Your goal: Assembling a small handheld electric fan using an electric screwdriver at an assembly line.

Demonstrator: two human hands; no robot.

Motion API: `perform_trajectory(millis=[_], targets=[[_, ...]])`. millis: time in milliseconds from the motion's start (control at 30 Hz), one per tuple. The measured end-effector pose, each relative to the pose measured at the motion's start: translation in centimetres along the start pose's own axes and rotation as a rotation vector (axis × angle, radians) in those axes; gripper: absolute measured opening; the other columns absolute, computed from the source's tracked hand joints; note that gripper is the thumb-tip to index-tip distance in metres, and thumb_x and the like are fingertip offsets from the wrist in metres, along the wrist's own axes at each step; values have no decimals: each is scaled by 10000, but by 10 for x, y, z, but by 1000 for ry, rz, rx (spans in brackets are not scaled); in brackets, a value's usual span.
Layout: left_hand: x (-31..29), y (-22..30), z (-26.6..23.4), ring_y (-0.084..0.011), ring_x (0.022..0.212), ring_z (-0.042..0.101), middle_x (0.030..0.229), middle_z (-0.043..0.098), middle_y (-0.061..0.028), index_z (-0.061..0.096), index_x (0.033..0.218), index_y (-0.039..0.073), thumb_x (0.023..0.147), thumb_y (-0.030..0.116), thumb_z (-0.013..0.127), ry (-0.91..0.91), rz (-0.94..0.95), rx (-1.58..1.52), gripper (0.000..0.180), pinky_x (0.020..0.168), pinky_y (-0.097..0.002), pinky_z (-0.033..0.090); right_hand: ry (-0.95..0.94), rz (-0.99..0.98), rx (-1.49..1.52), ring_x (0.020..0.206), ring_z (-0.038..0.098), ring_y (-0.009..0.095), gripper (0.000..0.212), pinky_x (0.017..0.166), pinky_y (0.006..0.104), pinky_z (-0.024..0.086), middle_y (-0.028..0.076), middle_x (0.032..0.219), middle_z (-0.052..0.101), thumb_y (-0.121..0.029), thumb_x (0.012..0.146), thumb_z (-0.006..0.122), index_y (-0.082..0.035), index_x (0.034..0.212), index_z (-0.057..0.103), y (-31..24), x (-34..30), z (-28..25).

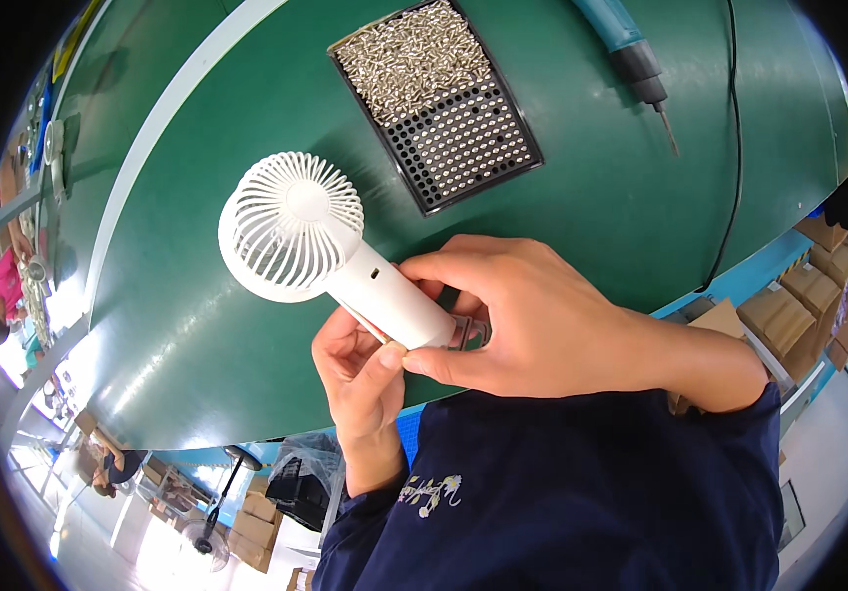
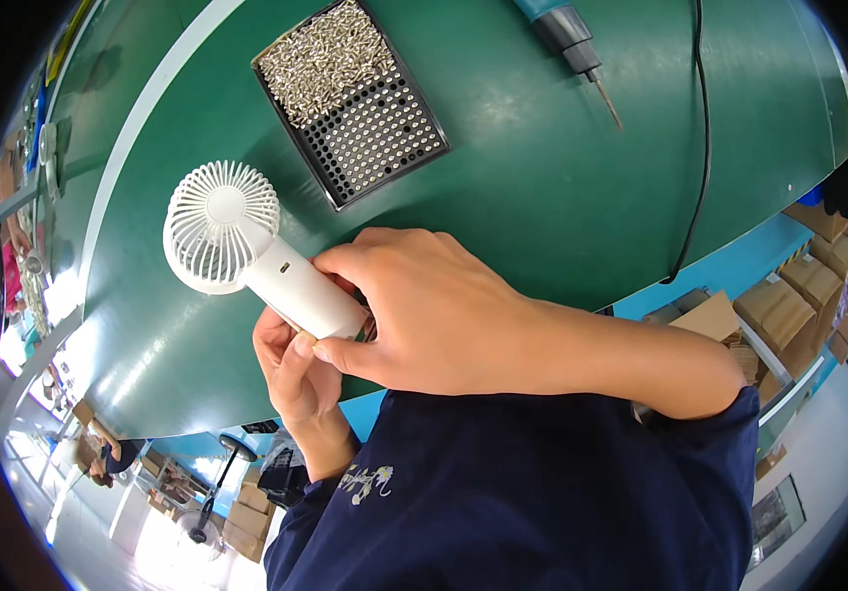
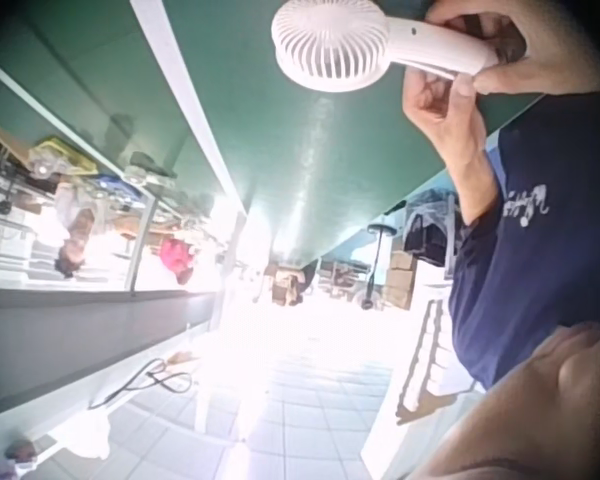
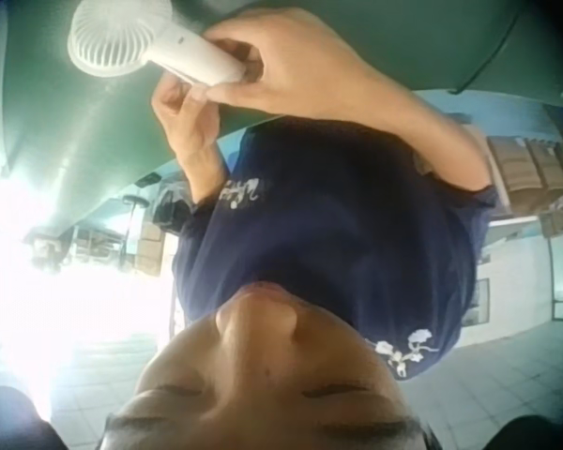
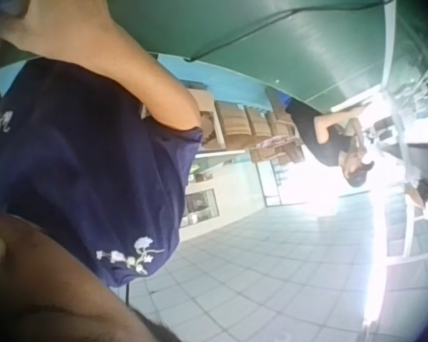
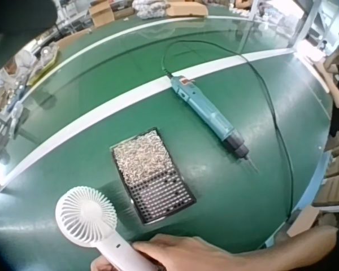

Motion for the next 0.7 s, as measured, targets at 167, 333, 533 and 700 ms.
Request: perform_trajectory(millis=[167, 333, 533, 700], targets=[[-3, -1, -5, -220, 916, 640, 1021, 634, -164, 519, 1144, -123, 773, 145, 657, 6, 29, -9, 478, 861, -336, 499, -27, 1, 8, 717, 649, 206, 504, 630, 285, 557, 145, 908, 621, -193, 740, 758, 60, 1140, 583, -1, 1, 2], [-3, -6, -10, -218, 893, 651, 1004, 643, -166, 532, 1131, -115, 770, 135, 648, 96, 34, 29, 454, 839, -329, 518, -38, 1, 57, 711, 649, 200, 484, 621, 283, 555, 136, 899, 624, -193, 734, 763, 50, 1117, 594, 1, 3, 2], [0, -9, -11, -180, 884, 654, 994, 662, -140, 539, 1146, -119, 735, 11, 655, 109, -4, -70, 447, 832, -288, 506, 9, -23, 21, 684, 643, 188, 432, 602, 279, 546, 115, 876, 628, -187, 729, 763, 38, 1063, 608, 0, 4, 0], [1, -6, -8, -196, 896, 653, 1003, 656, -157, 537, 1133, -133, 744, 52, 604, 93, 8, -13, 436, 837, -303, 508, 59, -16, 45, 742, 625, 301, 332, 662, 392, 500, 140, 798, 635, -233, 715, 732, 8, 919, 633, 1, 3, -3]])
Point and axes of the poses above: each hand's wrist, its own x-axis towards the middle knuckle, its own z-axis out of the palm, y = z × x, the point moved 6 cm from there along x, towards the middle knuckle
